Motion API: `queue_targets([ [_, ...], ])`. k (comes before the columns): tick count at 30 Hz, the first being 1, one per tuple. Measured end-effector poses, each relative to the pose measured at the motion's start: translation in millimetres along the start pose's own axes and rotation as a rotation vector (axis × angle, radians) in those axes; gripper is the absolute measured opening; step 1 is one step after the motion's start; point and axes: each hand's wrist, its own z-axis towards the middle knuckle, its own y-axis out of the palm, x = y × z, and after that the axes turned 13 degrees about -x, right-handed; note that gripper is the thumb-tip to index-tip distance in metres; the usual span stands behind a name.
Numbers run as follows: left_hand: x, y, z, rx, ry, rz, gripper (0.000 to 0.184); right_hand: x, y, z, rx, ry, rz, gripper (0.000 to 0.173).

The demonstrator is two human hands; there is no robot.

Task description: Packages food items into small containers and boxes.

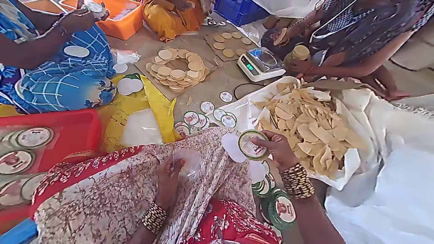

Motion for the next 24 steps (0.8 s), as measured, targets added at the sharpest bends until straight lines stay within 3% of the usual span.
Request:
queue_targets([
  [5, -0.8, 2.7, 2.2, 0.009, 0.024, 0.071, 0.018, -7.5, -11.3, 1.1, -0.011, -0.042, 0.035, 0.014],
  [12, -0.6, 2.1, 3.0, -0.009, -0.021, 0.071, 0.02, 14.4, -0.1, 50.7, -0.348, 0.141, -0.192, 0.016],
  [14, -2.4, 0.9, 2.0, -0.011, -0.027, 0.081, 0.022, 27.9, 3.2, 68.8, -0.349, 0.209, -0.302, 0.024],
  [17, 1.9, -0.9, 0.4, -0.022, -0.031, 0.07, 0.023, 30.4, 2.7, 80.6, -0.328, 0.224, -0.412, 0.021],
  [20, -0.7, -1.4, 1.3, -0.025, -0.023, 0.067, 0.023, 25.8, -2.8, 79.6, -0.333, 0.175, -0.349, 0.015],
  [24, -4.9, 0.5, 5.4, -0.033, -0.045, 0.061, 0.019, 3.6, -10.5, 63.6, -0.211, 0.071, -0.29, 0.016],
])
